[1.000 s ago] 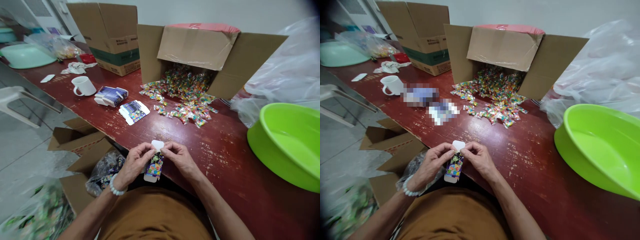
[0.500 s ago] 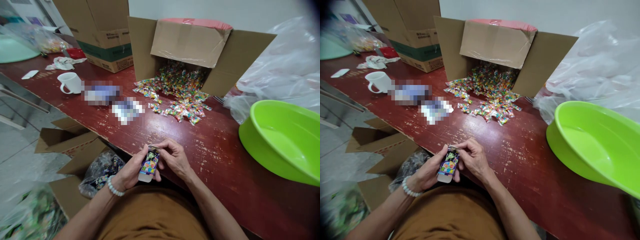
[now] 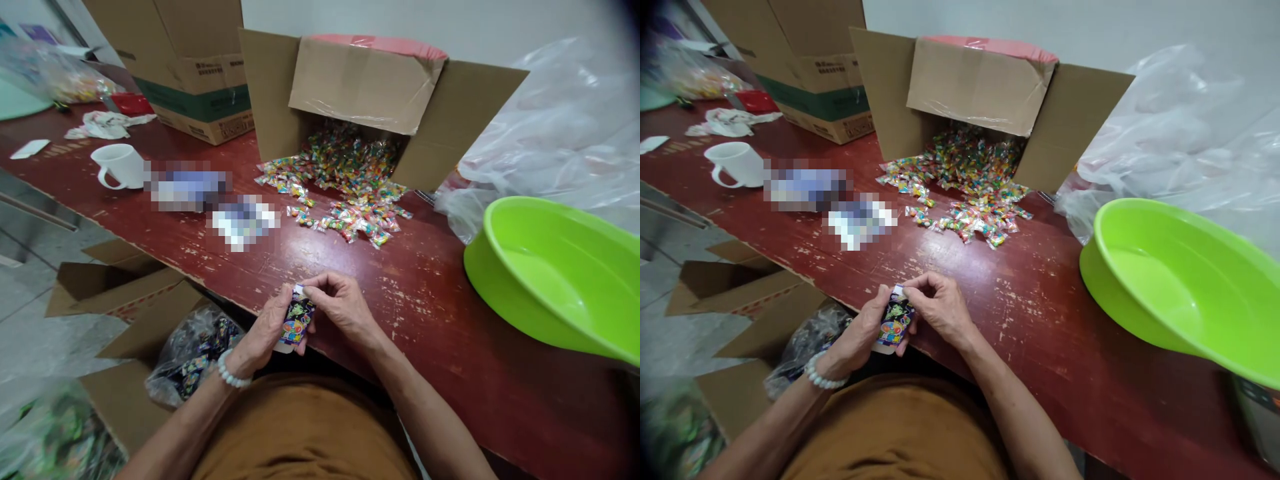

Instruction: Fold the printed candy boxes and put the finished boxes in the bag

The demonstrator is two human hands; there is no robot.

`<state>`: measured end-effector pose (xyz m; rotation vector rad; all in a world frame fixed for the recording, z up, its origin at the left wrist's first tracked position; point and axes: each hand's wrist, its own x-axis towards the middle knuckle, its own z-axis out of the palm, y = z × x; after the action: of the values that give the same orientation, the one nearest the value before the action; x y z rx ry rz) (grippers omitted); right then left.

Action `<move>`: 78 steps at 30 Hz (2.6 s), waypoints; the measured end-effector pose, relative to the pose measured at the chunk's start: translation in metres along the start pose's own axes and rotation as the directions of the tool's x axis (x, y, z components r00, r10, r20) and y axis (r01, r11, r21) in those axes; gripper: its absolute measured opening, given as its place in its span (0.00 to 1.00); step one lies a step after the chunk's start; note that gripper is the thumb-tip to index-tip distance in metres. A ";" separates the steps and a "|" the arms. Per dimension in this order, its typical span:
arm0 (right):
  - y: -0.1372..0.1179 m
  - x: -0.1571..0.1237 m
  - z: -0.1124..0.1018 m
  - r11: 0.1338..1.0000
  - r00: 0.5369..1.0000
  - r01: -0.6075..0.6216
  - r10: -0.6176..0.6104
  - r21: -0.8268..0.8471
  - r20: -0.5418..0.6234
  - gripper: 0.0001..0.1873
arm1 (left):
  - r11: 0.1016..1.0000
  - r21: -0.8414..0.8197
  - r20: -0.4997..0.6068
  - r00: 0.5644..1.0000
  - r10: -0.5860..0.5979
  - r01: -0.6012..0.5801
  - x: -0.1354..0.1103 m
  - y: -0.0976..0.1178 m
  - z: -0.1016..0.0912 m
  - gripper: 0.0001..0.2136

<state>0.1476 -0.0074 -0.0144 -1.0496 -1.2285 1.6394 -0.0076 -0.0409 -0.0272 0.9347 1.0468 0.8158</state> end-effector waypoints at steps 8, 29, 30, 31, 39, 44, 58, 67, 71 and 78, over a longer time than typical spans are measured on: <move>0.004 -0.003 -0.002 0.996 0.997 0.078 -0.076 -0.043 0.028 0.12 | 1.000 0.021 0.057 0.998 0.021 -0.022 0.002 0.000 -0.010 0.32; -0.003 0.126 -0.145 0.352 0.843 -0.013 -0.499 -0.936 -0.199 0.21 | 0.988 0.144 -0.320 0.942 0.102 -0.059 0.033 0.027 -0.052 0.25; -0.002 0.128 -0.148 0.352 0.843 -0.025 -0.496 -0.936 -0.209 0.18 | 0.971 0.232 -0.281 0.952 0.120 -0.054 0.030 0.028 -0.060 0.26; -0.002 0.130 -0.150 0.356 0.839 -0.036 -0.497 -0.934 -0.222 0.15 | 0.944 0.325 -0.217 0.968 0.126 -0.050 0.027 0.030 -0.069 0.26; -0.015 0.079 -0.124 0.666 0.802 0.156 -0.517 -0.730 -0.300 0.15 | 0.819 0.573 0.064 0.998 -0.007 -0.031 0.006 0.050 -0.087 0.10; -0.021 0.032 -0.059 0.968 0.927 0.191 -0.232 -0.161 -0.295 0.14 | 0.995 0.054 -0.062 0.995 -0.081 0.084 0.006 0.033 -0.053 0.18; 0.003 0.001 -0.004 0.903 0.881 0.257 -0.365 -0.345 -0.300 0.06 | 0.986 -0.159 0.165 0.986 -0.014 0.040 -0.007 0.010 -0.007 0.25; 0.009 -0.006 -0.002 0.958 0.944 0.237 -0.266 -0.162 -0.194 0.13 | 0.950 -0.307 0.038 0.998 -0.042 0.052 -0.001 0.012 0.005 0.21; 0.010 -0.008 -0.006 0.989 0.999 -0.013 0.018 0.150 -0.036 0.22 | 0.938 -0.338 -0.049 0.994 -0.099 0.076 0.001 0.013 0.009 0.22; 0.018 -0.007 0.000 0.908 0.929 0.329 -0.360 -0.259 -0.084 0.09 | 0.938 -0.343 -0.091 0.995 0.027 -0.056 0.001 0.006 0.008 0.15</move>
<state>0.1475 -0.0176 -0.0305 -0.9975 -1.4576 1.1538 0.0000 -0.0393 -0.0205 0.6279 0.9197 1.0442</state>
